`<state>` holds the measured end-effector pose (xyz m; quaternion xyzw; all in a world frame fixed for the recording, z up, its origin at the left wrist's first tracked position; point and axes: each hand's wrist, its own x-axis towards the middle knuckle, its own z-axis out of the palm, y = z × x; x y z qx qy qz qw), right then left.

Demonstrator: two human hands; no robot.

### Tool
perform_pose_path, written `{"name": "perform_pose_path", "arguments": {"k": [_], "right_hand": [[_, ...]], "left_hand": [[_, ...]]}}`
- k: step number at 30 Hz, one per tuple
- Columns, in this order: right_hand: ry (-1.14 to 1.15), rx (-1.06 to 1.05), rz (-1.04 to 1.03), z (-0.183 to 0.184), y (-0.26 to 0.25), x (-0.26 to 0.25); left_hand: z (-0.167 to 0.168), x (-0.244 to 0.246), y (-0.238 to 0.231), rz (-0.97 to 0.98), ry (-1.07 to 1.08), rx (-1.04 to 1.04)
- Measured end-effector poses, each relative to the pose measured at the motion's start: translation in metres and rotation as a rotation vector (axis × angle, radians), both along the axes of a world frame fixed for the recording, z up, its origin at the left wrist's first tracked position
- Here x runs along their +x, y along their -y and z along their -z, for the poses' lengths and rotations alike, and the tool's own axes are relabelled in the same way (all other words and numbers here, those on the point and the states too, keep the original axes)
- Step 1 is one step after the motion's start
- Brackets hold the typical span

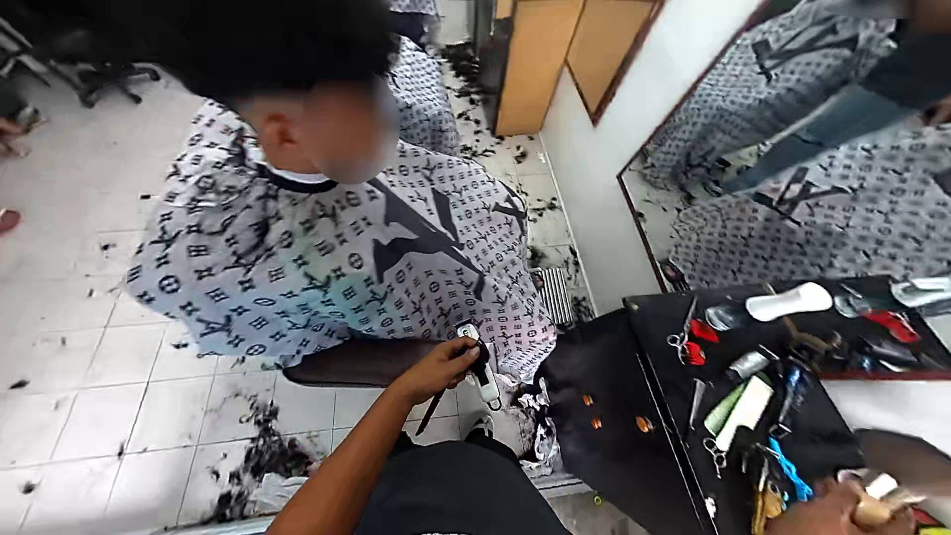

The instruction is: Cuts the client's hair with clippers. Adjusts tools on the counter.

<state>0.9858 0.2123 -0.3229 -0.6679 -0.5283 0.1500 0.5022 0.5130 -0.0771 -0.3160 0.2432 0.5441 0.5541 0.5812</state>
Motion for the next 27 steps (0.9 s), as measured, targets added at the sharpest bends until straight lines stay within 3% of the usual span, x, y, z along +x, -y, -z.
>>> {"name": "perform_pose_path", "arguments": {"k": [2,4,11,13,15,18,21,23,27], "right_hand": [[-0.186,0.104,-0.263,-0.028,0.004,-0.077],[-0.201,0.170,-0.523,-0.066,0.023,-0.167],[0.426,0.570,-1.616,-0.200,0.193,-0.471],[0.498,0.780,-1.652,-0.225,0.222,-0.535],[0.608,0.844,-1.585,-0.231,0.235,-0.584],[0.861,0.590,-1.680,-0.237,0.254,-0.614],[0.813,0.707,-1.586,-0.245,0.269,-0.631],[0.997,0.645,-1.597,-0.250,0.277,-0.645],[1.211,0.441,-1.525,-0.301,0.326,-0.685]], "left_hand": [[-0.003,-0.017,0.031,-0.036,-0.001,0.009],[-0.006,-0.036,0.067,-0.055,-0.002,0.046],[-0.020,-0.106,0.220,-0.199,0.007,0.232],[-0.018,-0.121,0.261,-0.242,0.015,0.316],[-0.014,-0.133,0.297,-0.277,0.018,0.387],[-0.007,-0.143,0.340,-0.361,0.028,0.429],[0.004,-0.145,0.369,-0.455,0.069,0.477],[0.008,-0.146,0.384,-0.506,0.082,0.473],[0.014,-0.151,0.398,-0.576,0.106,0.494]]}}
